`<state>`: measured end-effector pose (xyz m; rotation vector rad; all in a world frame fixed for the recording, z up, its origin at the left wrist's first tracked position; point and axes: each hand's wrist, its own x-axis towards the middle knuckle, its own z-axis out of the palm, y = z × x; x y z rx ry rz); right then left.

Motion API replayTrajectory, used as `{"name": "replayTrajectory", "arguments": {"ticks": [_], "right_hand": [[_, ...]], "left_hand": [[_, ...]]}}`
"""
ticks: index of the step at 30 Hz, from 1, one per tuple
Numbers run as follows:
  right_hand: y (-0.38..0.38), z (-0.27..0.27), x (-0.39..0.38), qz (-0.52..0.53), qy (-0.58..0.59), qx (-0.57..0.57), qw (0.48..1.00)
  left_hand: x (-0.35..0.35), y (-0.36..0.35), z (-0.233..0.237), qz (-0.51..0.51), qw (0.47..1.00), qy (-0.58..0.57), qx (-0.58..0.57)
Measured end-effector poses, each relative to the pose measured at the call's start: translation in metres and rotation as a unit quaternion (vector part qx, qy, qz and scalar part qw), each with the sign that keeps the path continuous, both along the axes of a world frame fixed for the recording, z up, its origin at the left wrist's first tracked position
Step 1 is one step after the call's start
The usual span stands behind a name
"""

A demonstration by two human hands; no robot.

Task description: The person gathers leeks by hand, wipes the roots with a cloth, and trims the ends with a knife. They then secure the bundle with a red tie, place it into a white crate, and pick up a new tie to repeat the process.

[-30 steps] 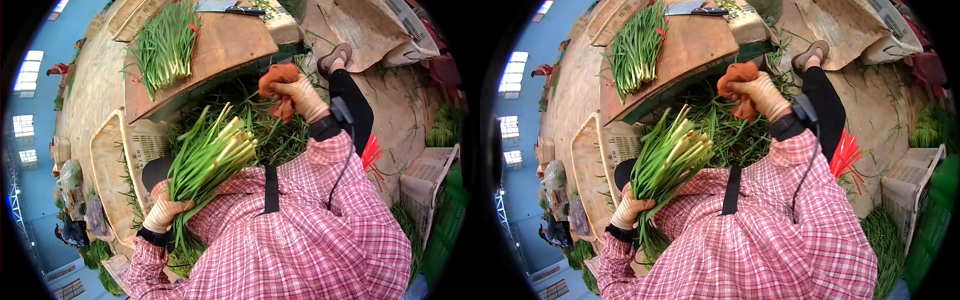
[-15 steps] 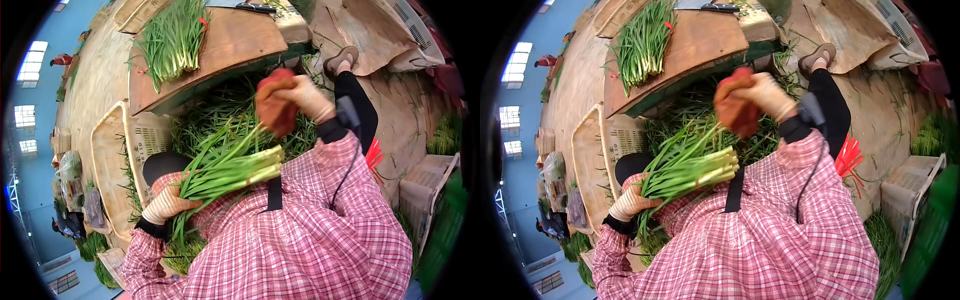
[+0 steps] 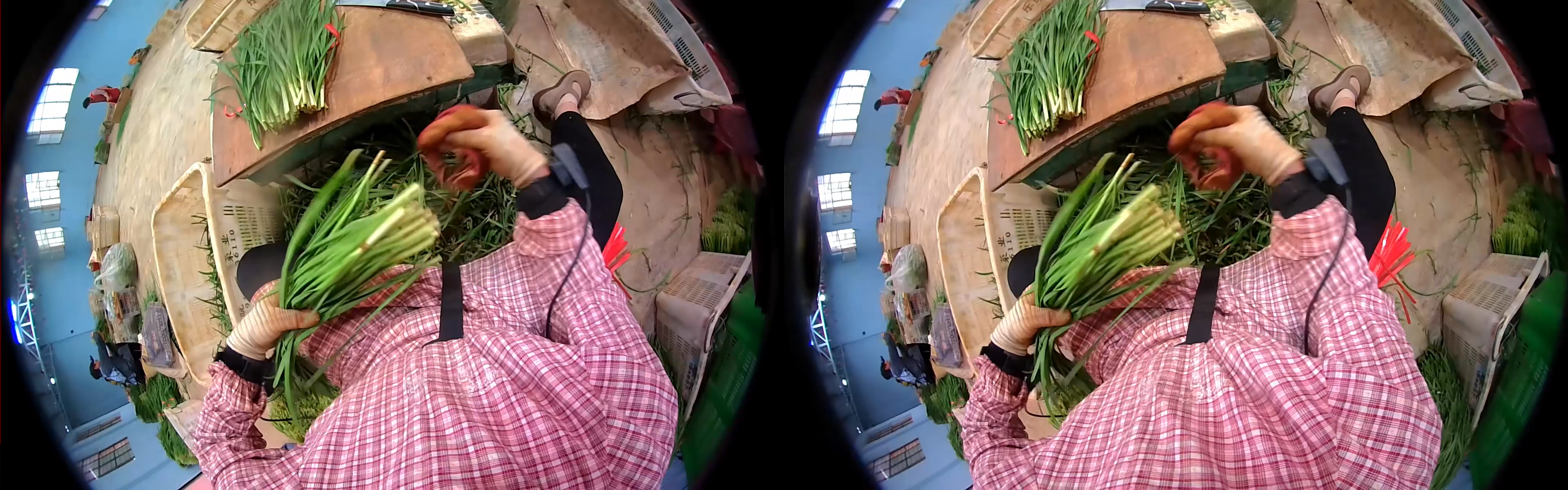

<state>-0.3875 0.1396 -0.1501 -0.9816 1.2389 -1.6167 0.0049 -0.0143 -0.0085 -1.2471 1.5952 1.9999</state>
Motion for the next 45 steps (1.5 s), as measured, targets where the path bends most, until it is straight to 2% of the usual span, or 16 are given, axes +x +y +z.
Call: {"name": "replayTrajectory", "arguments": {"ticks": [1,5,7,10,12,15,17,18,23,24,29,31,35,38,39,45], "right_hand": [[0.015,0.008,-0.006,0.012,-0.176,0.089,0.98],[0.033,0.04,0.027,0.038,-0.2,-0.027,0.979],[0.026,0.043,0.049,0.07,-0.199,0.065,0.975],[-0.013,0.014,0.075,0.051,0.016,-0.018,0.998],[-0.021,0.022,0.09,0.017,-0.001,-0.015,1.0],[-0.03,-0.016,0.08,-0.075,0.378,-0.123,0.915],[-0.024,-0.009,0.085,-0.127,-0.109,0.052,0.985],[-0.021,-0.02,0.075,-0.16,-0.151,0.049,0.974],[0.004,0.002,0.04,-0.032,-0.619,-0.008,0.785],[0.005,0.022,0.053,0.0,-0.441,0.054,0.896],[-0.016,0.0,0.057,0.122,-0.11,-0.055,0.985],[-0.01,0.037,0.044,0.166,0.07,0.096,0.979],[-0.013,0.015,0.043,0.147,-0.216,-0.039,0.964],[-0.011,0.008,0.037,0.039,-0.181,-0.001,0.983],[-0.013,0.005,0.027,0.099,0.003,-0.005,0.995],[-0.01,0.025,0.027,0.159,-0.002,0.042,0.986]], "left_hand": [[0.002,0.005,-0.003,0.025,1.0,0.016,-0.006],[-0.003,0.014,-0.016,0.105,0.993,0.017,0.042],[-0.007,0.017,-0.02,0.078,0.996,0.028,0.018],[-0.007,0.022,-0.032,0.062,0.997,0.047,-0.006],[-0.008,0.026,-0.033,0.066,0.997,0.044,-0.018],[-0.007,0.028,-0.034,0.073,0.997,0.023,-0.02],[-0.005,0.024,-0.034,0.067,0.998,0.002,-0.016],[-0.005,0.026,-0.033,0.078,0.997,0.014,-0.015],[-0.004,0.032,-0.025,0.11,0.993,0.038,-0.022],[-0.01,0.034,-0.024,0.118,0.992,0.044,-0.026],[-0.018,0.035,-0.027,0.089,0.993,0.038,-0.073],[-0.016,0.03,-0.021,0.079,0.994,0.023,-0.067],[-0.011,0.02,-0.021,0.086,0.995,0.02,-0.036],[-0.012,0.021,-0.021,0.087,0.996,0.025,-0.028],[-0.014,0.022,-0.02,0.084,0.996,0.026,-0.028],[-0.022,0.024,-0.019,0.055,0.993,0.023,-0.103]]}}
